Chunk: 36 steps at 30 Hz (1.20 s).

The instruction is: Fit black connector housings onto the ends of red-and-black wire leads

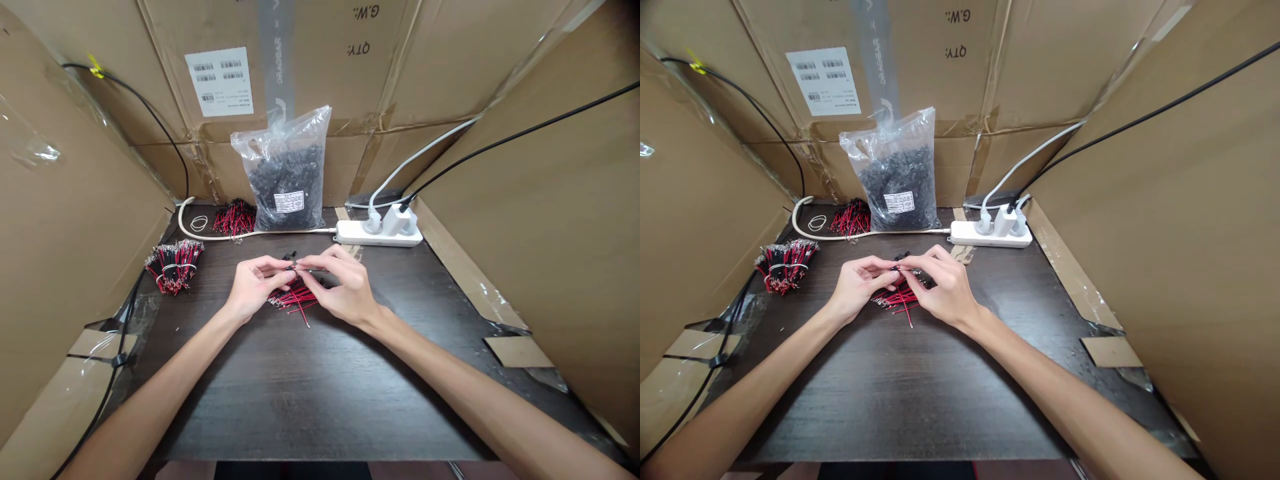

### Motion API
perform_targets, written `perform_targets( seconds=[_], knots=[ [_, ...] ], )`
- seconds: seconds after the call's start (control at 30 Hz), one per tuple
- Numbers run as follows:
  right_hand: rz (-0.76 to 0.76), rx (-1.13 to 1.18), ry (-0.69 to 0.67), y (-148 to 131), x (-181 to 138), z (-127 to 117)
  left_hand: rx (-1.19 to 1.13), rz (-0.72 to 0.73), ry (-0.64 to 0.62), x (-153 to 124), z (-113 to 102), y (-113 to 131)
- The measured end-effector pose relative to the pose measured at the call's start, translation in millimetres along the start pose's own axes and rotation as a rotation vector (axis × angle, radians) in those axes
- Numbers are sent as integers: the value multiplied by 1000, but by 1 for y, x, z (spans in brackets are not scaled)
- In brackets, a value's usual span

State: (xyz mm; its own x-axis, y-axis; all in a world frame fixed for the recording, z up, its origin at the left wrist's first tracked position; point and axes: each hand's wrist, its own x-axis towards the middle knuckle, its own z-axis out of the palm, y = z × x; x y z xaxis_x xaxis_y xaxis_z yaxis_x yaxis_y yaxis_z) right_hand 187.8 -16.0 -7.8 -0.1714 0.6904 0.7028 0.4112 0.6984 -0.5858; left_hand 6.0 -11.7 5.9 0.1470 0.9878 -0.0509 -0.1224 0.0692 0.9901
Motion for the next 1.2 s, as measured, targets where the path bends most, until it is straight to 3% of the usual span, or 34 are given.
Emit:
perform_targets(
  seconds=[0.4, 1.2],
  knots=[
    [133, 51, 101, -5, -2, 4, -75, -78, -32, 3, -7, -1],
    [76, 37, 98, -7, -1, 2, -73, -79, -81, 3, -6, 4]
  ],
)
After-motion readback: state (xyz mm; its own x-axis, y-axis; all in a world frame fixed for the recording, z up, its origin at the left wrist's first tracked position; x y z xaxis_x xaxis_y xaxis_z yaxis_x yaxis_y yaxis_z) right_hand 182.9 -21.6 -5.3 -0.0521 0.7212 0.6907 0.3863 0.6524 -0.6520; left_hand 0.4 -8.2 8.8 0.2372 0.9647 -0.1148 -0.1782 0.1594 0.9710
